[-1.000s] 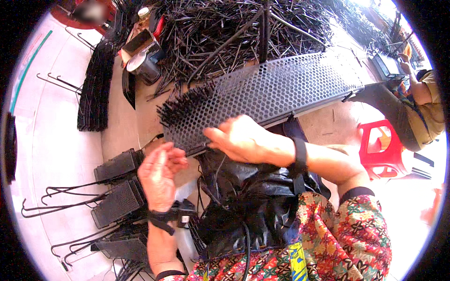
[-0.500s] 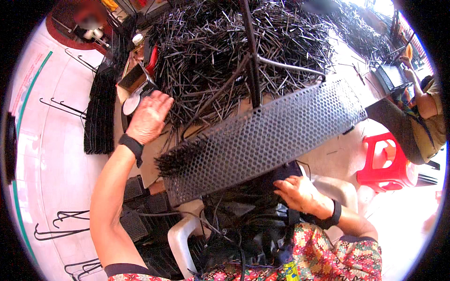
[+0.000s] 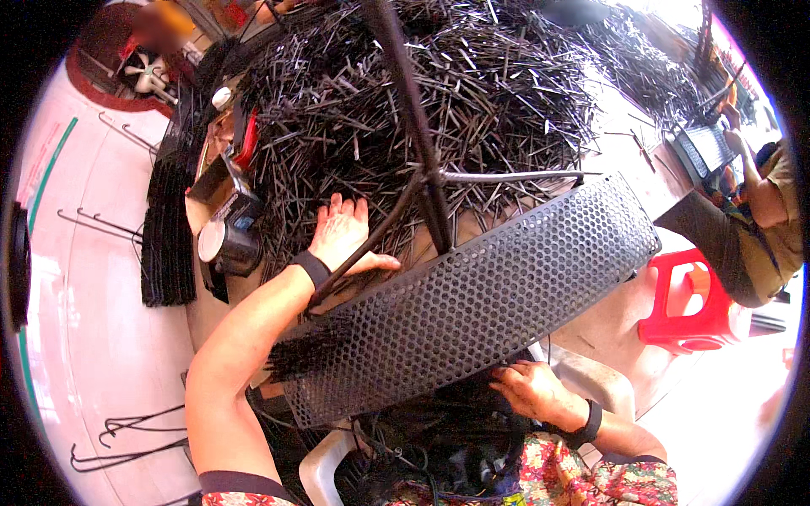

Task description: The person inserts bundles of bristles into a perforated plastic base by hand. The person picks up bundles from a pile and pushes them one by one into the holes of the base.

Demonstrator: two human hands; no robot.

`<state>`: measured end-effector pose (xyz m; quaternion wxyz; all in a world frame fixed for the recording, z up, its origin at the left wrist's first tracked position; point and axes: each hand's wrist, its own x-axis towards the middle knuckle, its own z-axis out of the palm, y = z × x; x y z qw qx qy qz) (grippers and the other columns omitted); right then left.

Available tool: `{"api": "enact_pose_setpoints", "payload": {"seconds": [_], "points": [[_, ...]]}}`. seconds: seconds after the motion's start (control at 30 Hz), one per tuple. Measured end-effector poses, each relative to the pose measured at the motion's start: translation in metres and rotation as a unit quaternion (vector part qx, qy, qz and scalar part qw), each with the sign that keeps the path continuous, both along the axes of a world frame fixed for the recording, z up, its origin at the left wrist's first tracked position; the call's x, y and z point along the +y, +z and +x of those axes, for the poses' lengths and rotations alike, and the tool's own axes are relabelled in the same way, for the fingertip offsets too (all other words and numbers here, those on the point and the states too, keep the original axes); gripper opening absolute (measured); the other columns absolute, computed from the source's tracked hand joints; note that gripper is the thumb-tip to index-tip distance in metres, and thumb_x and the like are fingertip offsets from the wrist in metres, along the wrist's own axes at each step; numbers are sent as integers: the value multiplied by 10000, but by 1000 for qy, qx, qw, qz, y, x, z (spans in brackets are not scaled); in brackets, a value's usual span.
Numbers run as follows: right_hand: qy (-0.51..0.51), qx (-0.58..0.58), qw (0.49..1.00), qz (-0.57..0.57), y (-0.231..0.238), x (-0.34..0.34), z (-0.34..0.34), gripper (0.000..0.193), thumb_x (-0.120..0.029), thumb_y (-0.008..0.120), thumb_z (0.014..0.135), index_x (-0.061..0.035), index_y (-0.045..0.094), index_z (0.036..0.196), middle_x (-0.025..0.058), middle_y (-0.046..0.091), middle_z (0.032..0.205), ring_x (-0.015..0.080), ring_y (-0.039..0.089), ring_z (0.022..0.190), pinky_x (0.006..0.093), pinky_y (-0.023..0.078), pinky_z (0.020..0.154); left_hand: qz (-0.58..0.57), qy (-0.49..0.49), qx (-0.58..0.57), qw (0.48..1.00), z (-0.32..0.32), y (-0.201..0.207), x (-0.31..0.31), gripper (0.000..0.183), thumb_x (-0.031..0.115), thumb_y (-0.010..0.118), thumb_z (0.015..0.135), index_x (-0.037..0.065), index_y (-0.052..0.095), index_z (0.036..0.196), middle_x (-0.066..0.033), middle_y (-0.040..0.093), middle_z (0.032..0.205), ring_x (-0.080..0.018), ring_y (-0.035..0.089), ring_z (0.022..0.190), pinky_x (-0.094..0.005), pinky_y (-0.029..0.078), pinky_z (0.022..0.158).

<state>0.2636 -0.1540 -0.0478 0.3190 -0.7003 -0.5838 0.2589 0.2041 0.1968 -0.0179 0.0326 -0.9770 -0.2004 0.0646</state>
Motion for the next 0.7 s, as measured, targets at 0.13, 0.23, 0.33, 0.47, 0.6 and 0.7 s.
{"api": "enact_pose_setpoints", "payload": {"seconds": [0.13, 0.23, 0.33, 0.47, 0.6, 0.7], "points": [[-1, -26, 999, 42, -1, -4, 3, 130, -126, 616, 739, -38, 521, 752, 132, 528, 600, 324, 550, 569, 407, 447, 495, -64, 2, 43, 997, 24, 12, -3, 716, 402, 686, 530, -99, 488, 1002, -278, 566, 940, -442, 435, 1057, -497, 360, 885], [32, -4, 999, 30, 4, -8, 10, 122, -139, 573, 751, -32, 518, 761, 143, 530, 610, 327, 554, 575, 415, 447, 493, -67, -16, 66, 995, 20, 11, -3, 653, 383, 625, 556, -54, 512, 1028, -269, 568, 936, -370, 483, 1019, -465, 373, 869], [51, 21, 997, 63, -6, -8, 9, 127, -120, 556, 731, -15, 485, 740, 164, 531, 608, 343, 556, 577, 424, 442, 483, -24, -48, 81, 995, 17, 24, -9, 490, 377, 619, 600, -39, 566, 853, -244, 609, 842, -348, 582, 853, -430, 442, 772], [40, 25, 994, 101, -3, -8, 6, 162, -132, 521, 770, -1, 440, 719, 168, 499, 582, 376, 523, 568, 437, 409, 478, -38, -19, 141, 989, 17, 28, -14, 630, 529, 664, 602, -31, 582, 879, -217, 595, 825, -352, 579, 812, -480, 383, 797], [23, 19, 996, 84, -3, -11, 1, 153, -129, 525, 767, 0, 448, 739, 164, 504, 592, 372, 528, 580, 434, 404, 487, -85, -60, 78, 992, 20, 21, -12, 625, 423, 715, 603, -101, 540, 894, -237, 586, 818, -379, 591, 747, -416, 475, 666], [25, 14, 996, 90, -7, -8, -1, 148, -129, 526, 768, -4, 449, 752, 157, 507, 598, 366, 531, 586, 434, 406, 490, -115, -27, 73, 990, 19, 18, -9, 579, 326, 697, 631, -113, 484, 944, -250, 580, 793, -401, 582, 731, -430, 480, 658]]}}
